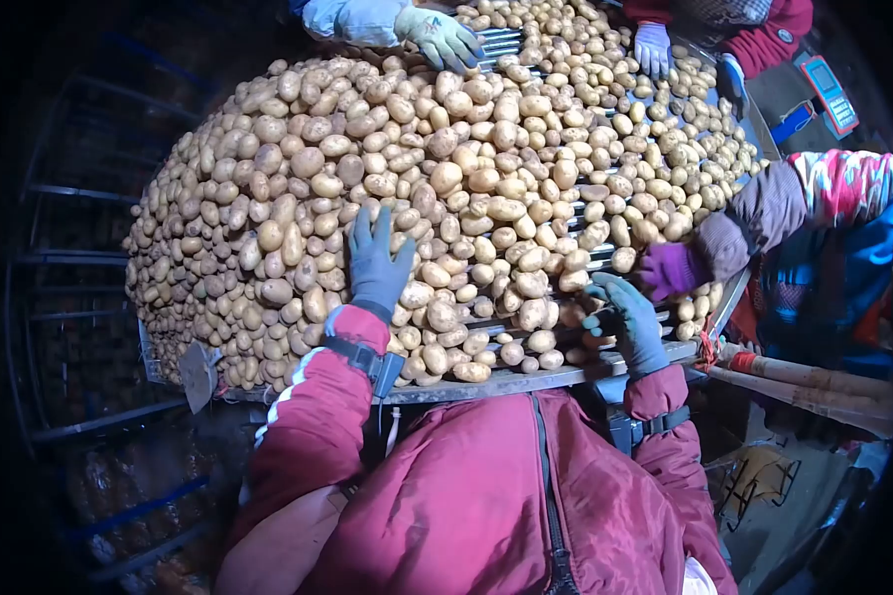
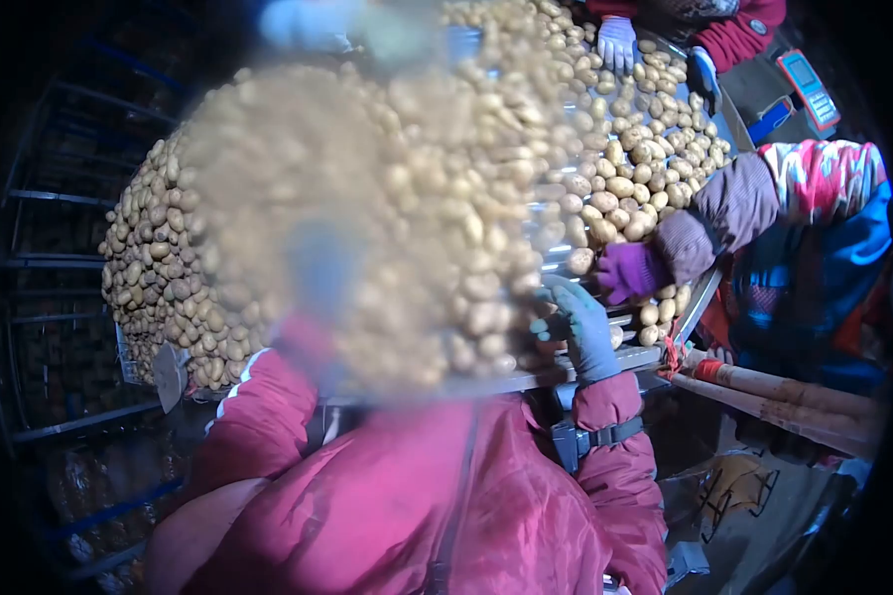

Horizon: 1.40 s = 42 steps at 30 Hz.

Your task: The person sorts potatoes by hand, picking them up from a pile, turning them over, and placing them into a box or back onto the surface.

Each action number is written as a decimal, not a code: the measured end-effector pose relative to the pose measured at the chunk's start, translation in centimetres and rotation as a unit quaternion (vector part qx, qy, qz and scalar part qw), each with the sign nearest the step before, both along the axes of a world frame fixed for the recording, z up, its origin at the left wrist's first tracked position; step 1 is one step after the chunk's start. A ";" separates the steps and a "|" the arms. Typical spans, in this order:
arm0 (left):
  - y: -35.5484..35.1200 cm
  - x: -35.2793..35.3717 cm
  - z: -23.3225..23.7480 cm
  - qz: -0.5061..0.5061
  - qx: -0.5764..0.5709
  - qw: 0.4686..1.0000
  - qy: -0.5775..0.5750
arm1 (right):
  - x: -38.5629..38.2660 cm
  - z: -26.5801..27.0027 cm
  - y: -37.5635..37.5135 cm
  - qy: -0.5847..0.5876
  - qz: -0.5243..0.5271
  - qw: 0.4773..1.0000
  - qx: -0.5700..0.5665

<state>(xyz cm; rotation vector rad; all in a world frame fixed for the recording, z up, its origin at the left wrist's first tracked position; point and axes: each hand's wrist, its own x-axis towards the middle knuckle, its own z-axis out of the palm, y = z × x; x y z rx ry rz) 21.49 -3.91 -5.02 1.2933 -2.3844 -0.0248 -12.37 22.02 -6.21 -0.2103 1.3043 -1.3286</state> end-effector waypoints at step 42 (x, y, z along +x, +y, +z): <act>6.9 -2.9 5.4 -0.003 0.300 0.920 0.252 | 8.4 -2.7 -13.5 0.150 0.218 0.963 -0.054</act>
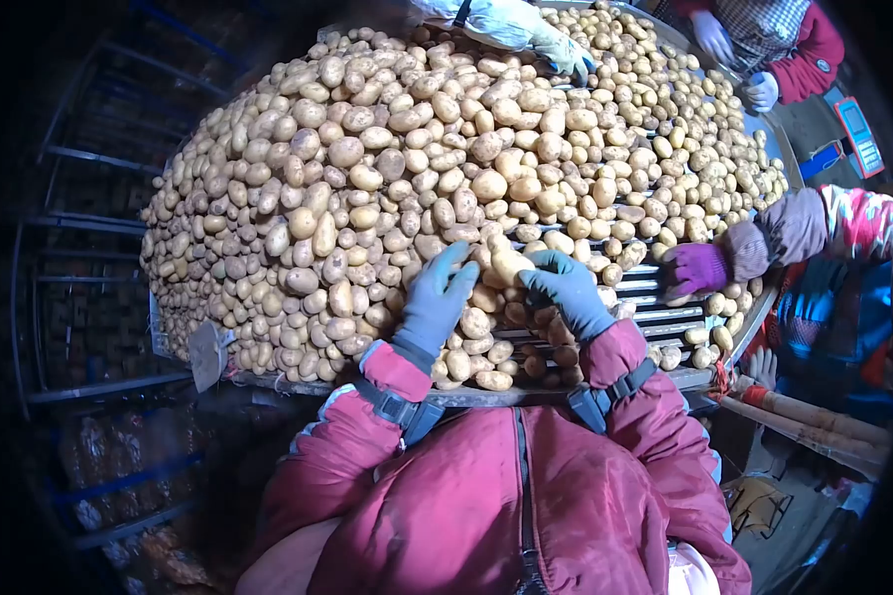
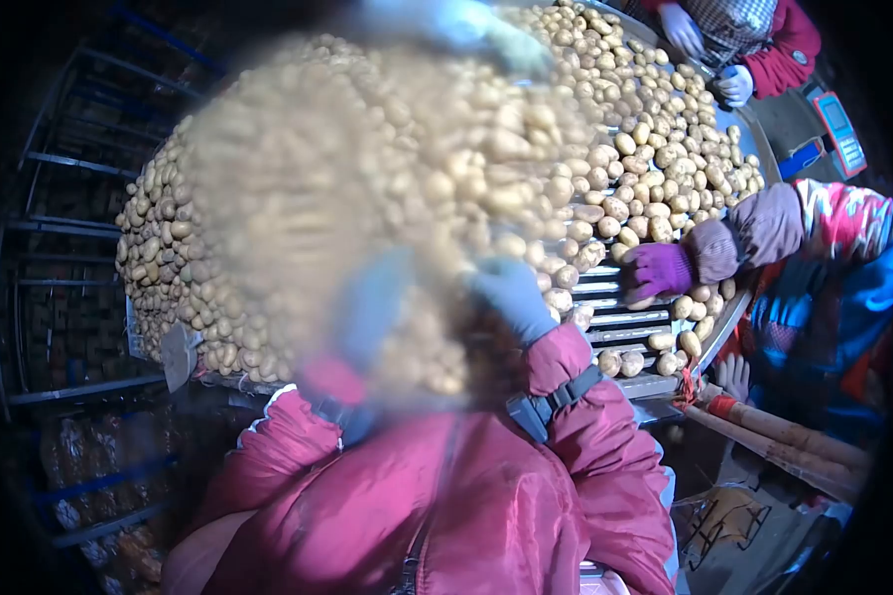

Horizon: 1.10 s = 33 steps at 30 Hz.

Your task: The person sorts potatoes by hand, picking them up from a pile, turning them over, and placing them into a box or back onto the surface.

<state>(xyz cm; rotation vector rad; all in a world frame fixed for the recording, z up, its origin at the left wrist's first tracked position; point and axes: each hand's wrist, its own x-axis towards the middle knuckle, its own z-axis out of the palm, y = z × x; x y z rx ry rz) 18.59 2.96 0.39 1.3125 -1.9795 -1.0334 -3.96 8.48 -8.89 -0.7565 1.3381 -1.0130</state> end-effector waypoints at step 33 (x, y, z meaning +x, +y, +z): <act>-5.4 -10.1 -1.4 -0.073 0.411 0.899 0.136 | -3.1 1.0 9.2 -0.300 -0.140 0.942 0.050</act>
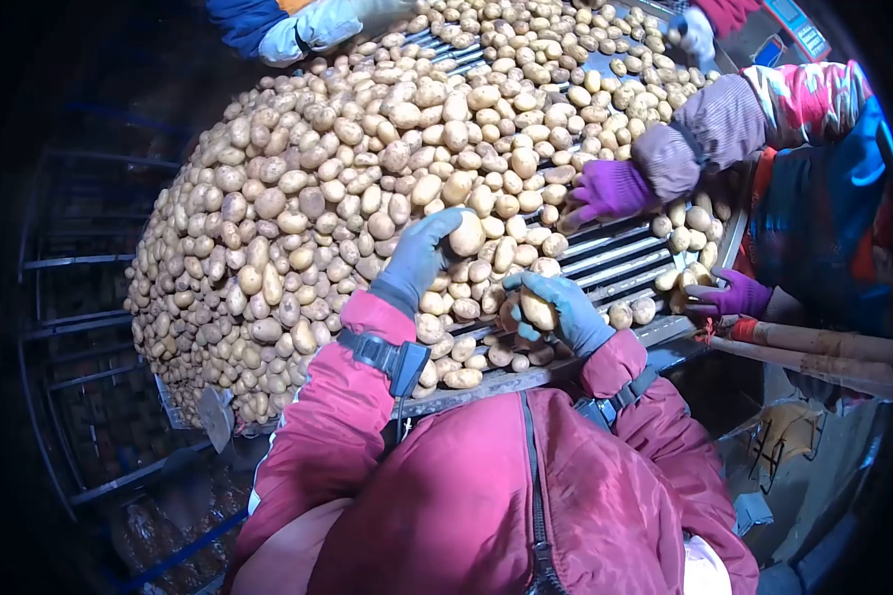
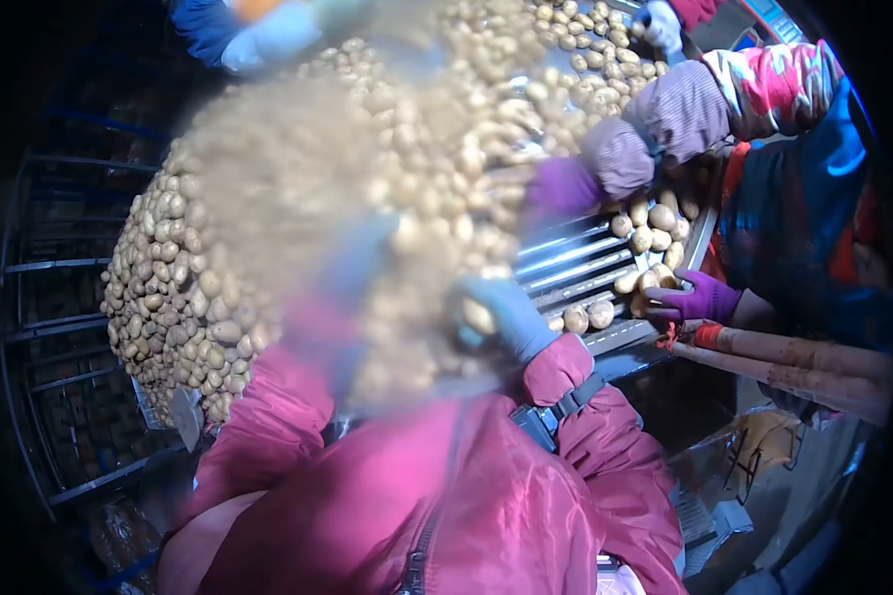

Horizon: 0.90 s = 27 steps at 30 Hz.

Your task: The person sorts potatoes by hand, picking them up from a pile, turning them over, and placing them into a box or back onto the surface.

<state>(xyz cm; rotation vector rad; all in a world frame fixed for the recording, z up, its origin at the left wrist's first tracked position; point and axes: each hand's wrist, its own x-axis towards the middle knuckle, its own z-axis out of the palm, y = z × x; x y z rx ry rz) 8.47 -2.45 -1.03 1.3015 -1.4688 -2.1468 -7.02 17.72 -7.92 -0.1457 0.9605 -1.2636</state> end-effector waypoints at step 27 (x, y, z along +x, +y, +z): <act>8.3 8.2 1.4 -0.153 -0.041 0.984 0.083 | 6.6 3.2 5.1 0.087 -0.075 0.993 0.008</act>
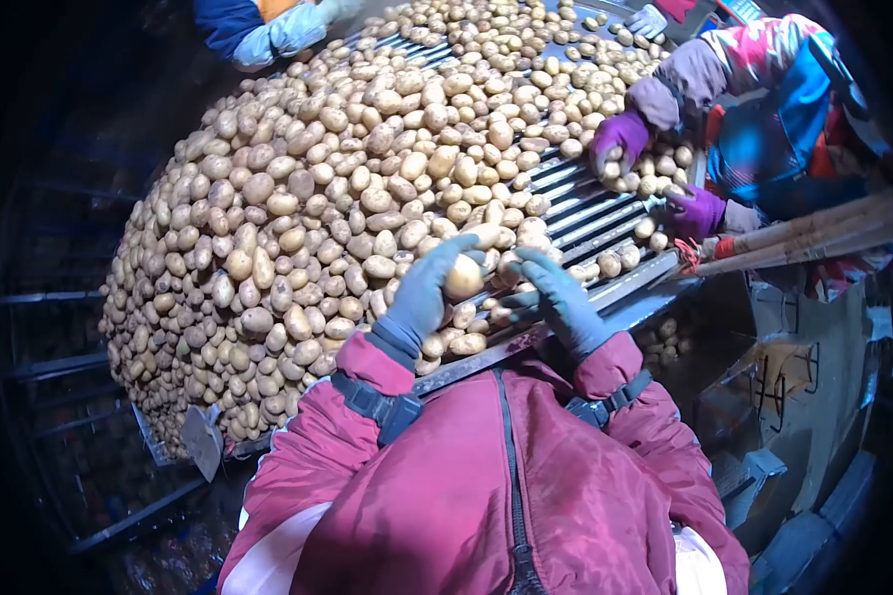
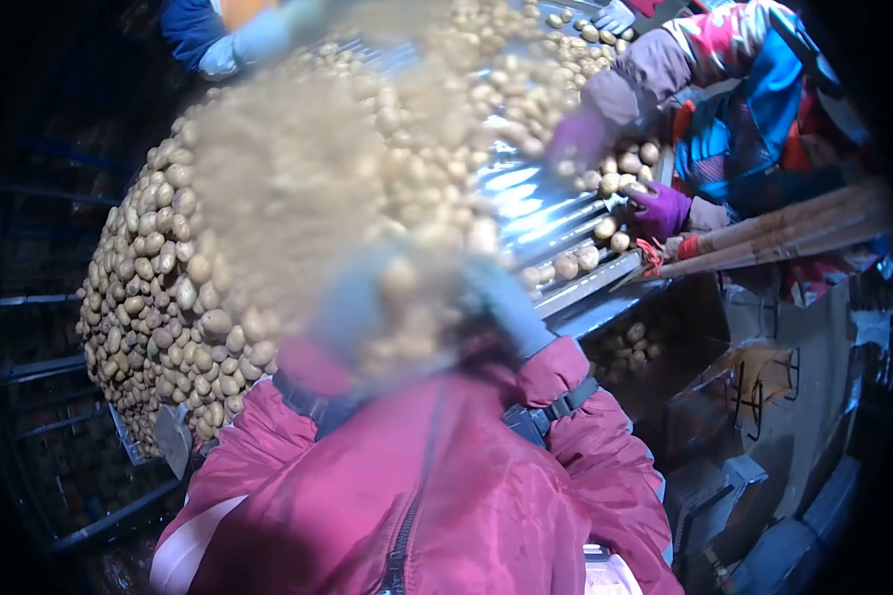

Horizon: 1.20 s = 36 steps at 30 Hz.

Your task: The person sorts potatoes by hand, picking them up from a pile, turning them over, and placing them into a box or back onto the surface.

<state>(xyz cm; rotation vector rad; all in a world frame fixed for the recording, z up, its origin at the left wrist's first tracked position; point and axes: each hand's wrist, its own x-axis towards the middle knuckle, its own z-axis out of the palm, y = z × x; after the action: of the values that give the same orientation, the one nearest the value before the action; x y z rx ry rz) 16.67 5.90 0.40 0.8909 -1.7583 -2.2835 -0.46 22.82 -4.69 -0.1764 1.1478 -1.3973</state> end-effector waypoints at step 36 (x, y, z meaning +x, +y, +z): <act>3.2 -3.9 -4.2 -0.250 -0.060 0.964 -0.071 | 6.8 1.8 8.5 -0.042 -0.190 0.980 -0.043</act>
<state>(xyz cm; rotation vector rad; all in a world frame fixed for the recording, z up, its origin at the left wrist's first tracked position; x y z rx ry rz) 12.74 9.09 -3.80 0.6583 -2.3850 -2.3997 6.38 31.29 -2.84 0.0447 1.0886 -1.7749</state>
